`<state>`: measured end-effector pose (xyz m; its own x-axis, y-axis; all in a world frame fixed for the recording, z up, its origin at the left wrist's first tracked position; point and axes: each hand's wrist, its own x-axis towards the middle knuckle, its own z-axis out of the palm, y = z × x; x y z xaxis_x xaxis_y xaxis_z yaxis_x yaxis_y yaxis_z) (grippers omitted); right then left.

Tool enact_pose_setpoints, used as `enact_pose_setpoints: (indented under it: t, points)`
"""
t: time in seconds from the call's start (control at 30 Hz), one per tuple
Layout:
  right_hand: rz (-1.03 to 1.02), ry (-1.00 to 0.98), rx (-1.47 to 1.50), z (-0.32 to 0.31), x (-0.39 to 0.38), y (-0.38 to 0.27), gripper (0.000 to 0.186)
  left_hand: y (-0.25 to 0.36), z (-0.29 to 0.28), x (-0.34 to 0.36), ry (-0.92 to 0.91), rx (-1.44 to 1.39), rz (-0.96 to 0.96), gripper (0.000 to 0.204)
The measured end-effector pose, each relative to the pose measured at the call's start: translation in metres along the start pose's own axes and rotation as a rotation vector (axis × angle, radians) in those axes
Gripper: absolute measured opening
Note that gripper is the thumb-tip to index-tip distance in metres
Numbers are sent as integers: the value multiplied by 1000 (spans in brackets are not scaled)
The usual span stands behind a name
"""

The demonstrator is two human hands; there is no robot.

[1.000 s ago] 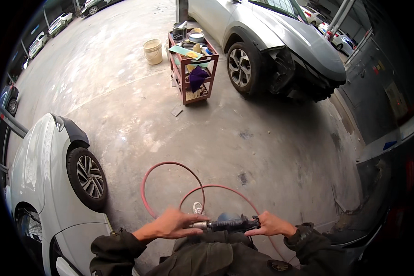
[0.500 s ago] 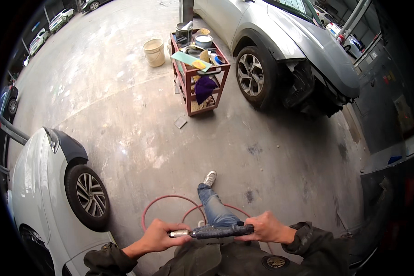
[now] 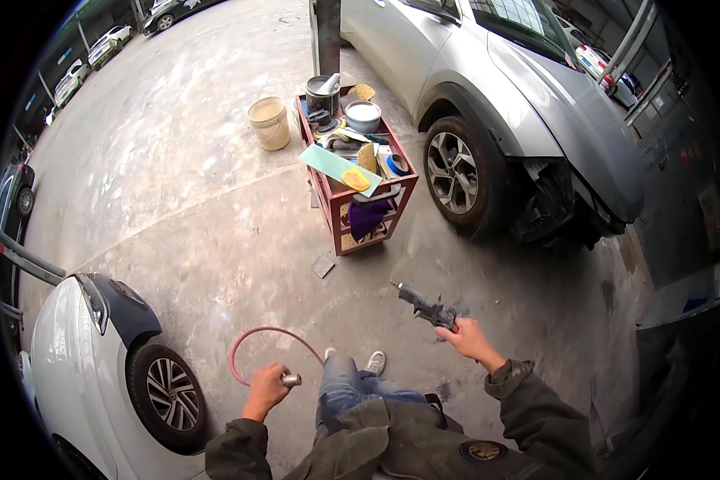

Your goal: The person uses a pneumatic orbital sander to smooth the surface of a silver car's front bumper and fender. They then use an air hose to blow dust off the bumper and a detached car door. Finally, they put on gloves and use a sanding block to manually sand a small metal piece.

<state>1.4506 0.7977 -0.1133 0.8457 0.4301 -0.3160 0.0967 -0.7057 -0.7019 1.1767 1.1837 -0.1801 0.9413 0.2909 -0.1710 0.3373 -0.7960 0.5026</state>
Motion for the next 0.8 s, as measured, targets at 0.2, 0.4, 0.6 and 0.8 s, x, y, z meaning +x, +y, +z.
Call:
enact_pose_setpoints:
  t: [0.2,0.4,0.6,0.8]
  points:
    - [343,11,491,3,161,-5,40,-72,36,75,-137,3,-75,17]
    - [556,7,938,-4,322,-51,38,-164,76,133,-232,-88,-277,24]
    - [556,-17,1121,5,484,-84,35,-181,50,212,-267,-347,-552,37]
    - [616,49,998,46,532,-81,33,-188,37,269,-514,-468,-630,34]
